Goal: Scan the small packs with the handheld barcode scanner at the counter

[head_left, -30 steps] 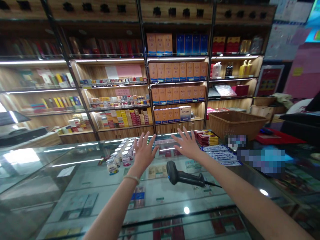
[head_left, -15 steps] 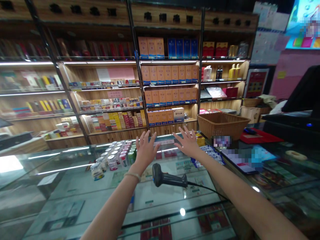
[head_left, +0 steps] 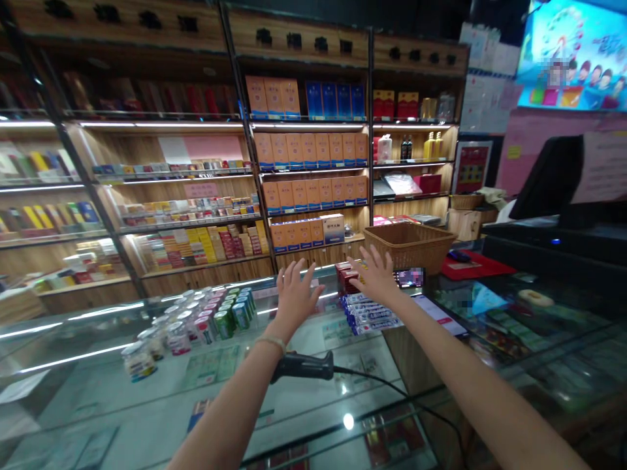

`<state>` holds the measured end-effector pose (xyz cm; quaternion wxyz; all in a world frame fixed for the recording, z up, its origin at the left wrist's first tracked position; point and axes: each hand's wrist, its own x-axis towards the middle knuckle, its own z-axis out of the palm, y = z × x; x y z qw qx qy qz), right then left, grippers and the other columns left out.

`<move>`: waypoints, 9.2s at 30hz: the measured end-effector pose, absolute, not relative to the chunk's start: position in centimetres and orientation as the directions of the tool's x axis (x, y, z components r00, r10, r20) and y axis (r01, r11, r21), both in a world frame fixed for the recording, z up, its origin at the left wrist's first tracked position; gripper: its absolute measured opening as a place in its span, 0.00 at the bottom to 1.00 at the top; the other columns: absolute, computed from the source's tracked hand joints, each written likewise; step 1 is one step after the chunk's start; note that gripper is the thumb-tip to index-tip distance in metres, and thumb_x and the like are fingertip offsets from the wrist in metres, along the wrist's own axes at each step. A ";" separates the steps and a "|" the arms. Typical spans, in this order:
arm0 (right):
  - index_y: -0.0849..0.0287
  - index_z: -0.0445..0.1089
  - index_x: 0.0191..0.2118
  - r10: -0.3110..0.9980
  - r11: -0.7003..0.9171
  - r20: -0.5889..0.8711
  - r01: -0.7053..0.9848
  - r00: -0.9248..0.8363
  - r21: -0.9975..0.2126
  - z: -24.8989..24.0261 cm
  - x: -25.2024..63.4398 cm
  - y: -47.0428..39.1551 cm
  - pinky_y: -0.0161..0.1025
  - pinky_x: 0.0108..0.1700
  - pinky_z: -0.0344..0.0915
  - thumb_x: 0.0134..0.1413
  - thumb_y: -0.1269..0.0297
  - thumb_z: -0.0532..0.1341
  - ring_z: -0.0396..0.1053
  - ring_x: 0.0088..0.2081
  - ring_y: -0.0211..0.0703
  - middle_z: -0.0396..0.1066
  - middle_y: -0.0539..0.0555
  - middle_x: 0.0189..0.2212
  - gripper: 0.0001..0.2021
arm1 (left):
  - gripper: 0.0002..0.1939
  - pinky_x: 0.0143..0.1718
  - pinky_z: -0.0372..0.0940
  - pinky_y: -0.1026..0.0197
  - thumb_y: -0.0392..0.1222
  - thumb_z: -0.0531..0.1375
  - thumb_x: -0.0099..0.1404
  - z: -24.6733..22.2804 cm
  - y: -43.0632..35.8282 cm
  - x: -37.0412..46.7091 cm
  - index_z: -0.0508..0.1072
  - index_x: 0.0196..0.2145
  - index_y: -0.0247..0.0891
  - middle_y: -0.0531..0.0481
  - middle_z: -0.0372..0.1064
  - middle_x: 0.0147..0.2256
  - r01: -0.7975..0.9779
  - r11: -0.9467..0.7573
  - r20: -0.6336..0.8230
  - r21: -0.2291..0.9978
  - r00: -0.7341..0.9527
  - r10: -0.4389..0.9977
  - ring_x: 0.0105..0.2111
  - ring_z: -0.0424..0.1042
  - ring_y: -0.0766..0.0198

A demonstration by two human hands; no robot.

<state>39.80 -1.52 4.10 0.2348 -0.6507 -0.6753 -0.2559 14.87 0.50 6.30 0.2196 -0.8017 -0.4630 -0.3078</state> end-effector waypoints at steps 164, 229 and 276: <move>0.53 0.69 0.57 0.496 0.383 0.826 0.921 -0.268 0.069 1.1 25.7 -3.3 0.66 0.69 0.37 0.50 0.51 0.71 0.44 0.72 0.66 0.46 0.63 0.73 0.30 | 0.37 0.69 0.35 0.32 0.49 0.72 0.57 2.2 -0.8 -0.6 0.68 0.63 0.48 0.36 0.51 0.71 0.872 -0.466 0.817 -0.148 0.373 0.440 0.69 0.53 0.38; 0.43 0.77 0.53 0.666 0.579 0.715 0.752 -0.213 -0.315 2.1 21.3 -5.7 0.65 0.68 0.46 0.72 0.51 0.45 0.39 0.73 0.57 0.43 0.46 0.75 0.23 | 0.29 0.69 0.34 0.35 0.55 0.67 0.60 2.5 -2.6 2.6 0.73 0.56 0.43 0.34 0.54 0.69 0.875 -0.480 0.884 -0.058 0.269 0.383 0.69 0.52 0.40; 0.55 0.64 0.61 0.565 0.326 0.782 0.942 -0.262 0.080 1.7 24.0 -4.5 0.66 0.71 0.30 0.57 0.51 0.65 0.39 0.73 0.63 0.46 0.63 0.73 0.29 | 0.43 0.69 0.29 0.34 0.57 0.71 0.56 2.8 -2.5 1.1 0.64 0.66 0.50 0.36 0.45 0.72 0.869 -0.489 0.825 -0.070 0.326 0.461 0.71 0.45 0.37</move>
